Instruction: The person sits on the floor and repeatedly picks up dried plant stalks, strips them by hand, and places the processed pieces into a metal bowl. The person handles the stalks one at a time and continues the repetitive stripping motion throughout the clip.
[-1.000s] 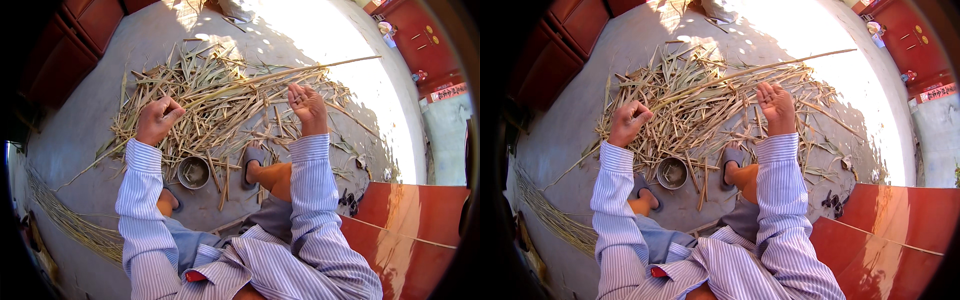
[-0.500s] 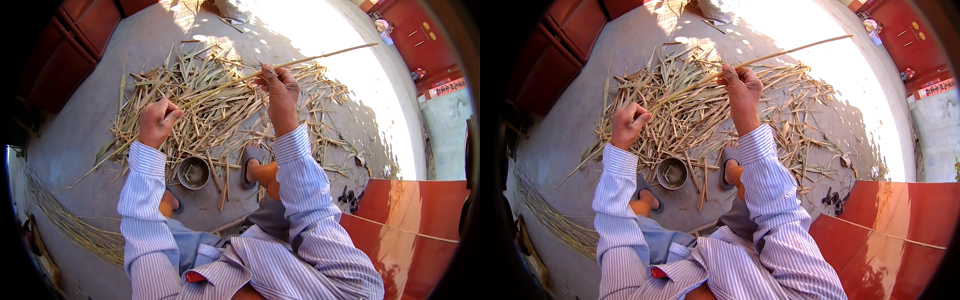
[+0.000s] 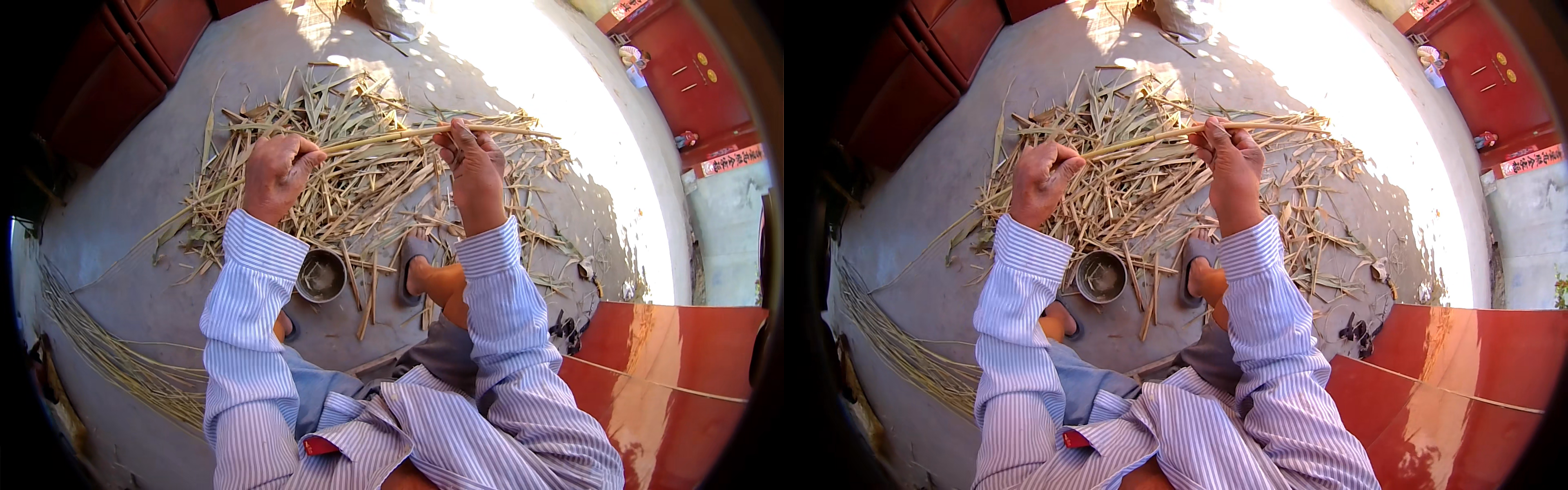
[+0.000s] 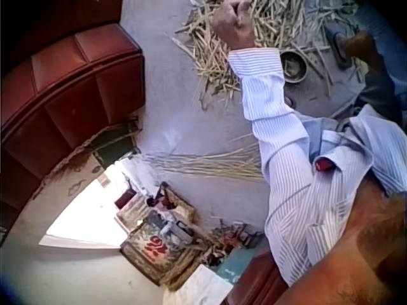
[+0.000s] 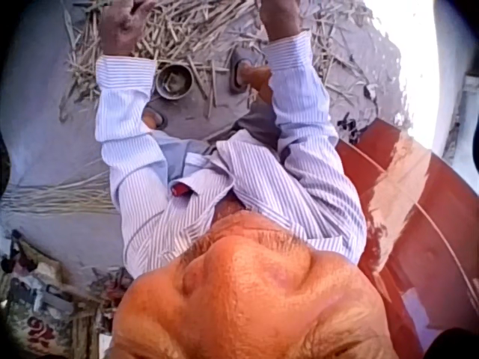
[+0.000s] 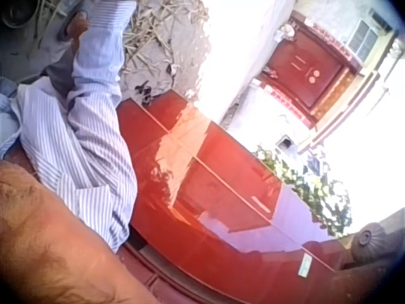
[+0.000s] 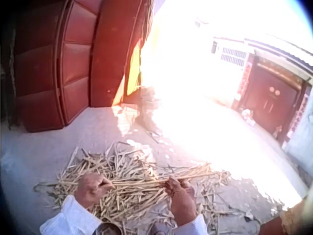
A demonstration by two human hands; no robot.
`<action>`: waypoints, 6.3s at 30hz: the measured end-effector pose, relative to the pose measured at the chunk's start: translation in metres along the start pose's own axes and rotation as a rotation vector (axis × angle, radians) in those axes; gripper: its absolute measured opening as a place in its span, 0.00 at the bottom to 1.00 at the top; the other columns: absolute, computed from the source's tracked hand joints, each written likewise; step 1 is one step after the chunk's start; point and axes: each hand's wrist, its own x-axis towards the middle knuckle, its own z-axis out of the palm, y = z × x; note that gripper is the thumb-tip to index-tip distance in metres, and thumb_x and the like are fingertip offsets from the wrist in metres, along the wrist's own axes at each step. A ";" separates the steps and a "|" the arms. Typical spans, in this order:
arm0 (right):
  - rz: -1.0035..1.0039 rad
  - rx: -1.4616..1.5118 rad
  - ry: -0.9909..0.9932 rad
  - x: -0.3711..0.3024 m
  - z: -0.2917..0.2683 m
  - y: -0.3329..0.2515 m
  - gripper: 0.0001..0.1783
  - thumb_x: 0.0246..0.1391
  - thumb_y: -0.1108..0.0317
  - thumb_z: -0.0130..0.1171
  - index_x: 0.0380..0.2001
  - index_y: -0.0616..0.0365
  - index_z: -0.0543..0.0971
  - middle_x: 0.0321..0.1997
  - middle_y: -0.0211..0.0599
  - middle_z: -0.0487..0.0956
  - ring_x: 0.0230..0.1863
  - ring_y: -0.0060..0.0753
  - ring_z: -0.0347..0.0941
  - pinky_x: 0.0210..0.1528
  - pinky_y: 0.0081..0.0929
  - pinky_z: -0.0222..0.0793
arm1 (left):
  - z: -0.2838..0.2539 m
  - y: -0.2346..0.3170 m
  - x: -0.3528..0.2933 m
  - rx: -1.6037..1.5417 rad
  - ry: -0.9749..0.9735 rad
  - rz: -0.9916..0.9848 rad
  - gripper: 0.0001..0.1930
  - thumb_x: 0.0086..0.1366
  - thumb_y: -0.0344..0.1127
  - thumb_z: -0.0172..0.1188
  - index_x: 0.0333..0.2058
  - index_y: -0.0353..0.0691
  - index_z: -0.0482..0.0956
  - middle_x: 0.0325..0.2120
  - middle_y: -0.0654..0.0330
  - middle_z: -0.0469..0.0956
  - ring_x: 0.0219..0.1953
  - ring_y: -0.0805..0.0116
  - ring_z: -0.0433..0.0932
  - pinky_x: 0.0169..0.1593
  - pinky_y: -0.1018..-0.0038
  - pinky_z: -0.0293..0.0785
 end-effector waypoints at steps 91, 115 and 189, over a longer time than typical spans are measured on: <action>-0.239 -1.164 -1.056 -0.058 0.029 0.032 0.13 0.49 0.69 0.65 0.36 0.64 0.76 0.28 0.41 0.80 0.32 0.33 0.77 0.36 0.28 0.72 | -0.314 -0.028 -0.524 1.219 -0.970 -0.714 0.07 0.55 0.36 0.58 0.22 0.46 0.81 0.25 0.66 0.80 0.39 0.64 0.74 0.38 0.67 0.69; 0.264 -1.359 -0.670 0.010 -0.097 0.287 0.16 0.40 0.58 0.60 0.20 0.63 0.79 0.26 0.53 0.79 0.32 0.54 0.77 0.37 0.40 0.72 | -0.139 -0.001 -0.151 0.325 0.103 -0.545 0.10 0.66 0.31 0.56 0.44 0.36 0.78 0.35 0.59 0.83 0.31 0.71 0.79 0.35 0.76 0.71; 0.479 0.068 0.468 0.216 -0.224 0.439 0.06 0.52 0.67 0.59 0.33 0.55 0.77 0.17 0.27 0.72 0.17 0.21 0.66 0.15 0.21 0.59 | 0.025 -0.013 -0.114 0.185 -0.989 -0.461 0.20 0.48 0.31 0.67 0.41 0.32 0.76 0.30 0.49 0.75 0.34 0.51 0.73 0.39 0.60 0.65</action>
